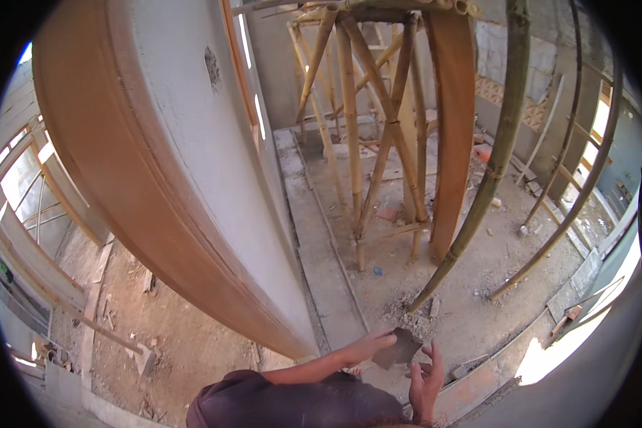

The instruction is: The person uses a lighter to heat the sides of a black electrical box and then inserts a white plastic conduit pipe into the softened openings.

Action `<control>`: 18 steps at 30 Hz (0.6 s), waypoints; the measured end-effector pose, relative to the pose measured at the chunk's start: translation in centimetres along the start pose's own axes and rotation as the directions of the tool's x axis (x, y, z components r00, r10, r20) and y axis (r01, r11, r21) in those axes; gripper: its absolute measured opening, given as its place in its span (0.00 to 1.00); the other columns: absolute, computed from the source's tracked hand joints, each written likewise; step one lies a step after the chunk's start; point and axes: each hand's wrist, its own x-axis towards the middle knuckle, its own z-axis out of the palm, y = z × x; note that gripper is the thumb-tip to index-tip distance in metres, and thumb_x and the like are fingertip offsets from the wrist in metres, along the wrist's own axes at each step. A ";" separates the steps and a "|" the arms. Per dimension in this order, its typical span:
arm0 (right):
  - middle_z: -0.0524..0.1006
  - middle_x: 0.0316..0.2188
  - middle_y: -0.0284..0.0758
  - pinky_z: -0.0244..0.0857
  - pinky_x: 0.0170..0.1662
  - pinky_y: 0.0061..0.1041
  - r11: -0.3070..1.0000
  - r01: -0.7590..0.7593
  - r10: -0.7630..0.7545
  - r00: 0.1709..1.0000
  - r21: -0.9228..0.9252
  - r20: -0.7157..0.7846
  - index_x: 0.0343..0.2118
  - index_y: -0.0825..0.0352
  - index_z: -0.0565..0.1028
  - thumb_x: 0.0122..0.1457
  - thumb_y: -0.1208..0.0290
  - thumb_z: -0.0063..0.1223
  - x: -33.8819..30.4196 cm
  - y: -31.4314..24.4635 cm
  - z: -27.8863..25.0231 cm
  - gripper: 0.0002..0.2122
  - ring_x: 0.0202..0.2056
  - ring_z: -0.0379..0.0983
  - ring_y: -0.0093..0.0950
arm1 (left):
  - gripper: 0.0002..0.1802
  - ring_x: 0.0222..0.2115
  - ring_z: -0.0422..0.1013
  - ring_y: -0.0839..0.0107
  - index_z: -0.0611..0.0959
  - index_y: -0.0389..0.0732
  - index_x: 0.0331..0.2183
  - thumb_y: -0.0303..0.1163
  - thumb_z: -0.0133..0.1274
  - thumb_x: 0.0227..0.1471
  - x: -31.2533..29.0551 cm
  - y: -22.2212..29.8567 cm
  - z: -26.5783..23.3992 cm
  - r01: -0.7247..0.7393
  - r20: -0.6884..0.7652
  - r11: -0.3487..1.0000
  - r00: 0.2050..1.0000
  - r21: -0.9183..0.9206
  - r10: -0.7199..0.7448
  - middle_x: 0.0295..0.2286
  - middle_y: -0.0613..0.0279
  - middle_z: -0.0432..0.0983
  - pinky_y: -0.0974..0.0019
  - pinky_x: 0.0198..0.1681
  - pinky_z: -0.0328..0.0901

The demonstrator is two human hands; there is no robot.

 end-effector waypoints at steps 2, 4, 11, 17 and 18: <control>0.70 0.52 0.46 0.75 0.32 0.24 0.999 0.001 -0.001 1.000 0.041 0.005 0.64 0.65 0.61 0.53 0.83 0.54 0.8 0.0 0.3 0.33 0.37 0.77 0.28 | 0.29 0.46 0.66 0.78 0.71 0.34 0.55 0.47 0.47 0.63 0.5 1.7 0.8 0.028 0.000 0.999 1.000 0.019 -0.028 0.46 0.65 0.73 0.71 0.51 0.62; 0.71 0.51 0.45 0.75 0.32 0.24 0.994 0.063 -0.058 0.997 -0.087 0.055 0.63 0.65 0.62 0.52 0.83 0.55 2.5 -0.5 0.4 0.32 0.37 0.77 0.29 | 0.27 0.43 0.67 0.80 0.72 0.36 0.53 0.47 0.48 0.63 2.1 2.4 0.6 0.029 -0.024 0.999 0.999 0.038 -0.028 0.43 0.66 0.74 0.73 0.46 0.64; 0.72 0.45 0.44 0.68 0.47 0.35 0.979 -0.056 0.071 0.995 -0.195 0.070 0.62 0.61 0.64 0.56 0.77 0.56 8.1 0.9 -3.0 0.28 0.42 0.75 0.38 | 0.36 0.40 0.70 0.77 0.71 0.34 0.54 0.53 0.55 0.56 8.2 5.0 0.7 0.131 0.078 0.983 0.987 0.131 -0.142 0.40 0.62 0.74 0.71 0.42 0.68; 0.71 0.41 0.46 0.65 0.48 0.38 0.934 -0.151 0.092 0.977 -0.325 -0.191 0.63 0.63 0.61 0.61 0.73 0.50 8.3 5.4 -9.8 0.26 0.41 0.73 0.42 | 0.45 0.41 0.75 0.68 0.69 0.34 0.57 0.63 0.50 0.53 15.4 1.7 4.8 0.271 0.159 0.960 0.947 0.067 -0.279 0.42 0.58 0.77 0.64 0.44 0.69; 0.72 0.41 0.47 0.65 0.48 0.37 0.944 -0.211 0.153 0.961 -0.254 -0.230 0.63 0.64 0.61 0.61 0.73 0.51 8.4 6.1 -11.2 0.26 0.41 0.73 0.42 | 0.45 0.41 0.75 0.67 0.68 0.34 0.58 0.63 0.49 0.54 16.9 1.4 5.8 0.298 0.200 0.953 0.931 0.061 -0.304 0.43 0.57 0.77 0.64 0.44 0.69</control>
